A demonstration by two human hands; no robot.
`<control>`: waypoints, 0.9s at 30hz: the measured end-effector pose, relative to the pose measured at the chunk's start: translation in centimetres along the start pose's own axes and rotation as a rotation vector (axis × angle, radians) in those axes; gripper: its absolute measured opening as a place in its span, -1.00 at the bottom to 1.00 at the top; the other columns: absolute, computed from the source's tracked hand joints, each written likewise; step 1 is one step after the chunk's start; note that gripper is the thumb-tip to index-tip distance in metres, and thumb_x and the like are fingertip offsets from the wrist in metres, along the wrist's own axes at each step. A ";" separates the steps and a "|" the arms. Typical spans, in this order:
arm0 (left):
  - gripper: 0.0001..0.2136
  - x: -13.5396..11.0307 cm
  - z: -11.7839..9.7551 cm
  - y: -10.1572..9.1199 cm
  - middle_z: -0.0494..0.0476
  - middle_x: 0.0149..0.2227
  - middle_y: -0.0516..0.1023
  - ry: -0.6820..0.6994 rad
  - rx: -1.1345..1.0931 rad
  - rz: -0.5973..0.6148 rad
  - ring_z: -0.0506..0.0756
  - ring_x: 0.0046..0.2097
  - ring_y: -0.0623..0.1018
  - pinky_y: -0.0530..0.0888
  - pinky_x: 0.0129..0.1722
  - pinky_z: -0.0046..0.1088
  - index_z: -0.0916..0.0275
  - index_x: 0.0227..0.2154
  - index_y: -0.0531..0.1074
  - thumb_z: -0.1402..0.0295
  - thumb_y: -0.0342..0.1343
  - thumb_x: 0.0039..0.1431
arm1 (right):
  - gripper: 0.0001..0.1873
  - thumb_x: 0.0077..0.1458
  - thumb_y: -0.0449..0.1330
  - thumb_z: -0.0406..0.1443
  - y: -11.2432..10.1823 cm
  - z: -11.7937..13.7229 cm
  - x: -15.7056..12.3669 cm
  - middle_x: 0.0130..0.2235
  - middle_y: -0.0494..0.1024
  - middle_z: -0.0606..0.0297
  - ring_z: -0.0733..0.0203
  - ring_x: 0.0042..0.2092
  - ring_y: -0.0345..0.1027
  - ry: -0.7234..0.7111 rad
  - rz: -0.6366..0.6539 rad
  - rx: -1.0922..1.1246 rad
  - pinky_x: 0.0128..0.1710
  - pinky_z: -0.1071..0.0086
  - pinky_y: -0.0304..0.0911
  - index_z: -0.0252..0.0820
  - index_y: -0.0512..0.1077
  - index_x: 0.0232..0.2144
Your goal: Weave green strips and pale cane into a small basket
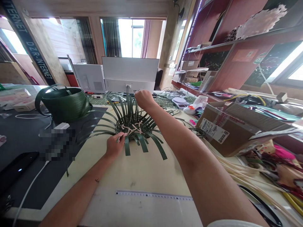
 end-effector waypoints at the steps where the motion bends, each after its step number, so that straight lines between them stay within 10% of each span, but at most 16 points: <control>1: -0.68 0.0 0.0 0.0 0.03 -0.58 0.46 0.003 0.002 -0.002 -0.03 -0.54 0.35 0.11 -0.51 -0.55 0.21 -0.49 0.43 0.22 -0.13 0.26 | -0.65 0.21 -0.16 -0.50 -0.3 0.1 0.0 -0.33 0.49 -0.02 0.15 -0.34 0.36 -0.017 -0.063 0.041 -0.42 0.38 0.19 -0.44 0.42 -0.21; 11: -0.64 -0.1 -0.2 -0.1 0.06 -0.53 0.49 -0.010 0.046 0.043 -0.01 -0.49 0.41 0.17 -0.47 -0.56 0.20 -0.45 0.45 0.20 -0.19 0.29 | -0.61 0.34 -0.28 -0.27 -0.7 1.5 -0.4 -0.15 0.41 0.08 0.15 -0.18 0.25 -0.066 -0.329 0.423 -0.20 0.39 0.11 -0.26 0.30 -0.10; 23: -0.69 0.0 0.1 0.5 0.06 -0.45 0.57 -0.094 0.066 0.006 0.06 -0.41 0.51 0.18 -0.45 -0.50 0.16 -0.07 0.40 0.22 -0.17 0.29 | -0.32 0.12 0.04 -0.49 4.4 2.1 0.7 0.06 0.41 -0.08 -0.02 0.02 0.31 -0.104 0.251 0.407 -0.15 0.36 0.23 -0.27 -0.01 0.28; 27: -0.69 0.1 0.0 0.5 0.06 -0.52 0.52 -0.102 0.126 0.015 0.07 -0.43 0.49 0.13 -0.46 -0.49 0.16 -0.25 0.45 0.21 -0.19 0.30 | -0.12 0.02 0.08 -0.54 4.5 2.8 -0.1 0.09 0.38 -0.05 0.00 0.04 0.31 -0.143 0.346 0.404 -0.13 0.37 0.24 -0.21 -0.19 0.32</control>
Point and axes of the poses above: each hand's wrist, its own x-axis towards the middle knuckle, its own y-axis out of the palm, z = x × y, the point moved 3 cm from there along x, towards the middle knuckle
